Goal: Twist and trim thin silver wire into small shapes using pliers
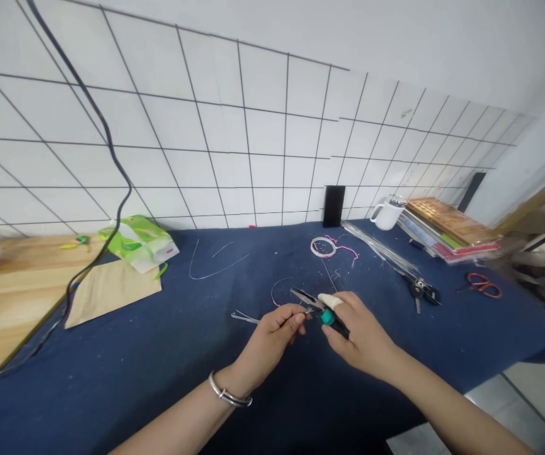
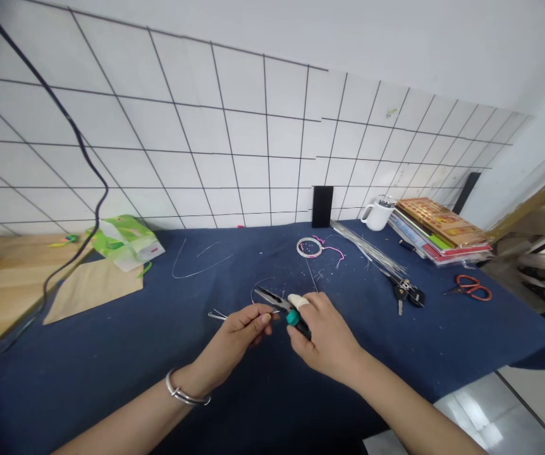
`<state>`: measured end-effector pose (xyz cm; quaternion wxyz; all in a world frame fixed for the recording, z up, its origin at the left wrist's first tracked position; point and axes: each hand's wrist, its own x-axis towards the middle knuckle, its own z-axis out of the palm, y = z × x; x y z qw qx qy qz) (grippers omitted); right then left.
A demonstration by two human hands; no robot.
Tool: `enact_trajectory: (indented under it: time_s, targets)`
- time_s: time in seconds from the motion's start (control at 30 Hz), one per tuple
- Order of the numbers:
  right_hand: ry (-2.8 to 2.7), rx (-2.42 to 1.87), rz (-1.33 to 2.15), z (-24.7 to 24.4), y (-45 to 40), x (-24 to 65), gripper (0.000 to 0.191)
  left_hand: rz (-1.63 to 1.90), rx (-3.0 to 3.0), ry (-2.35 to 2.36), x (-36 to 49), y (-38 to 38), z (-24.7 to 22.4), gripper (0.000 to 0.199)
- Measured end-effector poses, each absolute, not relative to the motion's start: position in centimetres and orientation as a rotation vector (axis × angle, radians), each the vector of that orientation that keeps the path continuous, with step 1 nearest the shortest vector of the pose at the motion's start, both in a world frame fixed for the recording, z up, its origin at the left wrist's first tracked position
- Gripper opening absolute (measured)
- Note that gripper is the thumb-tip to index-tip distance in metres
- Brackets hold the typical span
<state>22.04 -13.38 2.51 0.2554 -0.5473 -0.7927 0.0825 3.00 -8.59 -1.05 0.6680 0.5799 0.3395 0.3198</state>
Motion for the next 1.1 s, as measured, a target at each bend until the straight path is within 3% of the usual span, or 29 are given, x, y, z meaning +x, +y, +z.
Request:
enact_trajectory:
  time_s: [1.1]
  targets:
    - [-2.169,-1.436,0.008,3.5,-13.2,20.2,0.046,0.852,1.311,0.776,2.4,-8.8,0.4,0.023]
